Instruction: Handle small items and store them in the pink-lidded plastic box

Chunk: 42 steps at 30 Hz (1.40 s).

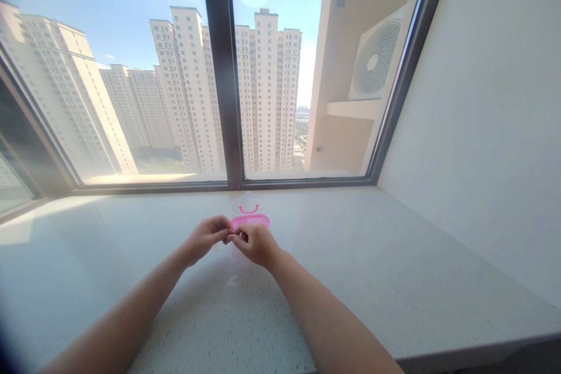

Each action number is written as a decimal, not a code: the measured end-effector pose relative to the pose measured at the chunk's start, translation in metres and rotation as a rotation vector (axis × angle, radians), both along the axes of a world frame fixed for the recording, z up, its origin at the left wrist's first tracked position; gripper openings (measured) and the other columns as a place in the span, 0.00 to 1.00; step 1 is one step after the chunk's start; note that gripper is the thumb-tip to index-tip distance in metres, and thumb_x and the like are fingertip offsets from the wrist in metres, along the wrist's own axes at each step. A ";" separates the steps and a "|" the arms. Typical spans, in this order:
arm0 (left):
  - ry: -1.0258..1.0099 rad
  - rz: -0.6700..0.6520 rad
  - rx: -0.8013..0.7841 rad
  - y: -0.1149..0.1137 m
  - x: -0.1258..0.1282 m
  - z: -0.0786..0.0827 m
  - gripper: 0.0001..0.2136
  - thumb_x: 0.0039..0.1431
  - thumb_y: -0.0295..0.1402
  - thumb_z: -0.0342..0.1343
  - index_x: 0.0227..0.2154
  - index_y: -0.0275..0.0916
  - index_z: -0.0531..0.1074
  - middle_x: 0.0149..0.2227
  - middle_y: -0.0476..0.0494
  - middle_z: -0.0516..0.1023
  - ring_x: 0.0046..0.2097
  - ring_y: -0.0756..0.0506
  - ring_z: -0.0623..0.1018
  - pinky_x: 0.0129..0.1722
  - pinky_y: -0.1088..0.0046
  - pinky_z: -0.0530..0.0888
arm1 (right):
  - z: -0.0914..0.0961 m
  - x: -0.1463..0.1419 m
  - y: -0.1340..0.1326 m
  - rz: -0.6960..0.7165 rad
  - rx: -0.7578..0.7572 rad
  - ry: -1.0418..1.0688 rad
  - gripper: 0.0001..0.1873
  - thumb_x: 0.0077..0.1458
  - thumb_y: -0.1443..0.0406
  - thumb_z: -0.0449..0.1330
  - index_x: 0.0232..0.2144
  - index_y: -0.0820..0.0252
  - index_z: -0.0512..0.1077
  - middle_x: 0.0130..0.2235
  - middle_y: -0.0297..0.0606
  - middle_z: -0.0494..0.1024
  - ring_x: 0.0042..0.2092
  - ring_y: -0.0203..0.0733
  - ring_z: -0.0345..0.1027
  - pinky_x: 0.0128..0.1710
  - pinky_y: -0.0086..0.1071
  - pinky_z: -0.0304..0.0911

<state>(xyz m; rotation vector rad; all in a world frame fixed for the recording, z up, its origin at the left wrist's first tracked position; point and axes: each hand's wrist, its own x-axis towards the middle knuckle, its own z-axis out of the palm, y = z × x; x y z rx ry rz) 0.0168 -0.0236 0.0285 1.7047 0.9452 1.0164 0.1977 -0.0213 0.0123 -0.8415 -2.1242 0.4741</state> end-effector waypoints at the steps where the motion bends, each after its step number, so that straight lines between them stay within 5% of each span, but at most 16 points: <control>1: -0.004 -0.006 -0.007 0.000 0.001 -0.001 0.11 0.49 0.38 0.57 0.28 0.35 0.68 0.24 0.48 0.70 0.28 0.50 0.70 0.30 0.73 0.68 | -0.001 0.000 0.001 -0.012 0.008 0.002 0.11 0.54 0.62 0.55 0.27 0.63 0.73 0.19 0.30 0.65 0.21 0.30 0.54 0.23 0.25 0.48; 15: -0.056 -0.061 -0.032 -0.004 0.002 0.001 0.06 0.49 0.32 0.59 0.27 0.34 0.70 0.24 0.48 0.73 0.27 0.51 0.71 0.30 0.74 0.67 | 0.008 0.005 -0.003 0.009 0.017 -0.114 0.06 0.50 0.69 0.56 0.26 0.63 0.74 0.20 0.32 0.70 0.21 0.31 0.58 0.22 0.24 0.50; 25: -0.017 -0.112 -0.058 -0.001 0.000 -0.007 0.07 0.49 0.32 0.59 0.28 0.33 0.71 0.23 0.48 0.72 0.27 0.51 0.71 0.29 0.74 0.67 | 0.000 0.006 -0.002 0.200 -0.395 -0.080 0.13 0.53 0.68 0.51 0.34 0.64 0.75 0.22 0.35 0.74 0.16 0.29 0.62 0.14 0.19 0.55; 36: 0.030 -0.137 -0.130 -0.001 -0.005 -0.007 0.10 0.47 0.35 0.61 0.27 0.33 0.71 0.23 0.48 0.72 0.27 0.51 0.71 0.28 0.76 0.66 | -0.003 0.005 0.002 0.239 -0.622 -0.080 0.09 0.46 0.68 0.53 0.27 0.65 0.73 0.20 0.33 0.72 0.16 0.29 0.62 0.14 0.20 0.57; 42: 0.133 -0.198 -0.202 0.000 -0.009 -0.010 0.10 0.46 0.36 0.62 0.26 0.34 0.70 0.21 0.50 0.72 0.24 0.52 0.72 0.23 0.78 0.64 | -0.003 0.014 0.007 0.399 -0.840 -0.238 0.06 0.44 0.67 0.58 0.25 0.65 0.73 0.20 0.32 0.72 0.18 0.30 0.63 0.17 0.22 0.60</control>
